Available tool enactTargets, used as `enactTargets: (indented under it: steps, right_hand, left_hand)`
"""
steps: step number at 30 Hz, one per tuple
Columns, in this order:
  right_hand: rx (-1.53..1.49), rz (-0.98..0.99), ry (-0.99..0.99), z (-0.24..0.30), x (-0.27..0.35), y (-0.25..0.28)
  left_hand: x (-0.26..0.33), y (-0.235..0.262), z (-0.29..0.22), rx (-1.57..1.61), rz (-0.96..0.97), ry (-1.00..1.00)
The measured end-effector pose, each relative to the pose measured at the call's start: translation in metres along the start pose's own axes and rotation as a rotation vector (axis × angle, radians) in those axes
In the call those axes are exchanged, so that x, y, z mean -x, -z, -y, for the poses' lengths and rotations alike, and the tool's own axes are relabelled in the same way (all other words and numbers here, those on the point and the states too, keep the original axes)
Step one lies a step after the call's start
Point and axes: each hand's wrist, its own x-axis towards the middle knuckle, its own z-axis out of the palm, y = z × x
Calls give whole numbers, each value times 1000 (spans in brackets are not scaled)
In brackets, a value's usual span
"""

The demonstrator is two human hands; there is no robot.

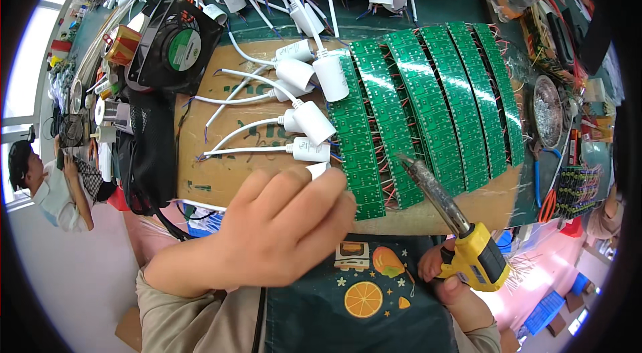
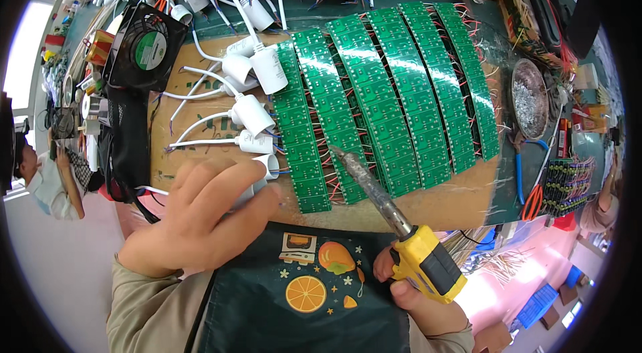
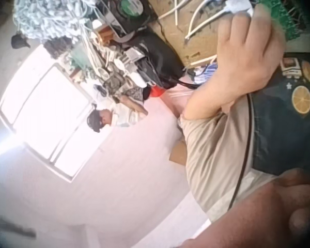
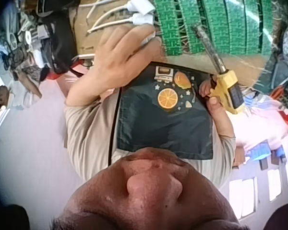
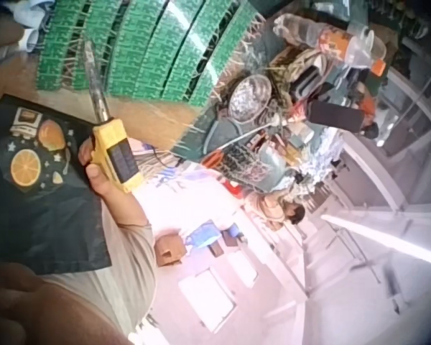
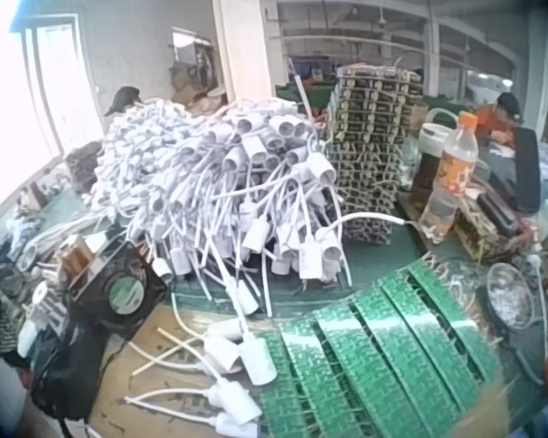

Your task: The person solders wires onto circuit boards for electronic components using a soldering iron, then secures the connections with a hot glue gun.

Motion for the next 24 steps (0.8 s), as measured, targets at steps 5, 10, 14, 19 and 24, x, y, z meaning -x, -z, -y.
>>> enactTargets:
  steps: [5,10,14,19,24]
  right_hand:
    - [43,110,-21,-3,-3,8]
    - [213,227,-85,1,1,28]
    - [245,218,-43,-2,4,30]
    - [513,242,-2,1,6,32]
    - [494,228,43,-8,8,33]
  left_hand:
    - [29,-39,-5,71,-34,122]
    - [30,-59,-10,44,-237,194]
    - [30,-64,-10,43,-232,184]
    - [30,-70,-11,51,-237,199]
    - [29,-73,-10,70,-247,190]
